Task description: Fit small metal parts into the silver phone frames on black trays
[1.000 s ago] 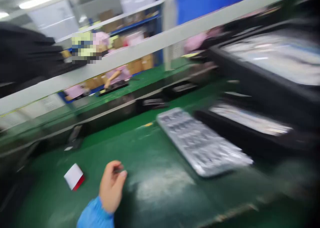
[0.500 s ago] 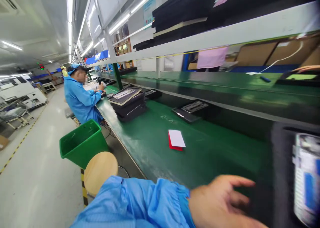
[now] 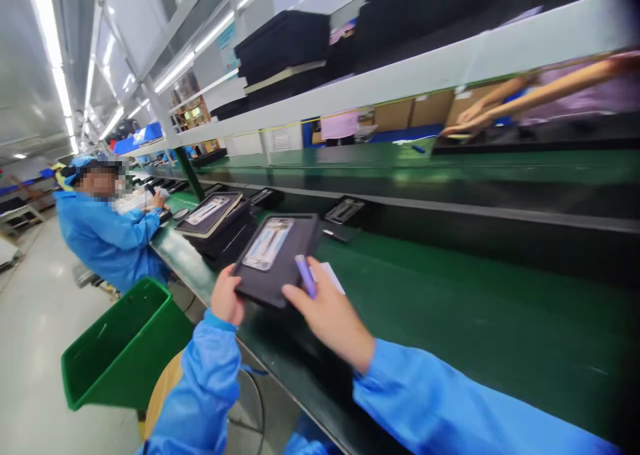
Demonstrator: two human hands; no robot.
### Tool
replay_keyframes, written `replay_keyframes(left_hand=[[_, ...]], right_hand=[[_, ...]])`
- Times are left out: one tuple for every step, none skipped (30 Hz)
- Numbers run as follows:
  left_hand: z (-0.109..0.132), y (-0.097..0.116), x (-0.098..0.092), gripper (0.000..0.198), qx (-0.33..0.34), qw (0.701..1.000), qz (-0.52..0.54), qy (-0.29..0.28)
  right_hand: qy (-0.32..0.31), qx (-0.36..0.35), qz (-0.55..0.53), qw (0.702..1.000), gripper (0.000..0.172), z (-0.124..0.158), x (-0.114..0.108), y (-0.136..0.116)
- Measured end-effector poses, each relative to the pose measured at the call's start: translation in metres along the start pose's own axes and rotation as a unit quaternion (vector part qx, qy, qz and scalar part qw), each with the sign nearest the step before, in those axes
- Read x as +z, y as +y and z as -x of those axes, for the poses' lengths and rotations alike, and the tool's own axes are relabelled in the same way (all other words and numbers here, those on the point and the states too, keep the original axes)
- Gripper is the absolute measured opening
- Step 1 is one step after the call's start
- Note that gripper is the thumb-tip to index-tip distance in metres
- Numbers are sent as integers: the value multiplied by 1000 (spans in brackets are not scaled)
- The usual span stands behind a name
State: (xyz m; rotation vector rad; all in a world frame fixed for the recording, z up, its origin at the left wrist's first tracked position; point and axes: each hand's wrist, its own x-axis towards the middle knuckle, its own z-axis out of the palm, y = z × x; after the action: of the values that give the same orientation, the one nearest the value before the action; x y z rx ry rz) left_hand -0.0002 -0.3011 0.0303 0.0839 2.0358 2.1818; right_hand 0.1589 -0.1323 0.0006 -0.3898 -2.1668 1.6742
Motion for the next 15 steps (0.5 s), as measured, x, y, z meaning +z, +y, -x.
replay_keyframes(left_hand=[[-20, -1, -7, 57, -3, 1000, -25, 14], [-38, -2, -13, 52, -12, 998, -52, 26], [-54, -5, -17, 47, -20, 996, -80, 39], [-67, -8, -21, 43, -28, 992, -108, 52], [-79, -13, -24, 41, -33, 988, -136, 65], [-89, -18, -27, 41, -34, 983, -162, 78], [-97, -23, -30, 42, -33, 978, -187, 91], [-105, -28, -34, 43, -29, 972, -210, 103], [-112, -32, -37, 44, -25, 965, -232, 116], [-118, -36, -41, 44, -20, 959, -253, 128], [-124, -39, -45, 44, -17, 952, -271, 138], [-129, -42, -49, 44, -13, 946, -288, 147], [-134, -44, -53, 44, -10, 941, -302, 154], [-137, -45, -57, 44, -6, 936, -314, 159], [-139, -46, -60, 44, -1, 932, -324, 162]], right_hand=[[4, 8, 26, 1000, 100, -10, 12, -5], [7, 15, 56, 998, 90, -20, 17, -7], [9, 20, 86, 996, 78, -28, 14, -5], [9, 22, 107, 994, 63, -37, 4, 0], [16, 27, 135, 990, 49, -45, -14, 6], [29, 35, 168, 985, 37, -53, -39, 15], [44, 48, 202, 977, 29, -63, -69, 24], [58, 67, 239, 967, 23, -75, -101, 33], [72, 90, 277, 954, 21, -89, -134, 43], [77, 111, 311, 941, 21, -105, -165, 52], [81, 130, 343, 927, 23, -122, -192, 62], [81, 142, 371, 914, 26, -140, -214, 72], [75, 148, 395, 903, 30, -157, -231, 81], [69, 146, 414, 896, 34, -173, -242, 90], [59, 139, 428, 891, 39, -187, -247, 99]])
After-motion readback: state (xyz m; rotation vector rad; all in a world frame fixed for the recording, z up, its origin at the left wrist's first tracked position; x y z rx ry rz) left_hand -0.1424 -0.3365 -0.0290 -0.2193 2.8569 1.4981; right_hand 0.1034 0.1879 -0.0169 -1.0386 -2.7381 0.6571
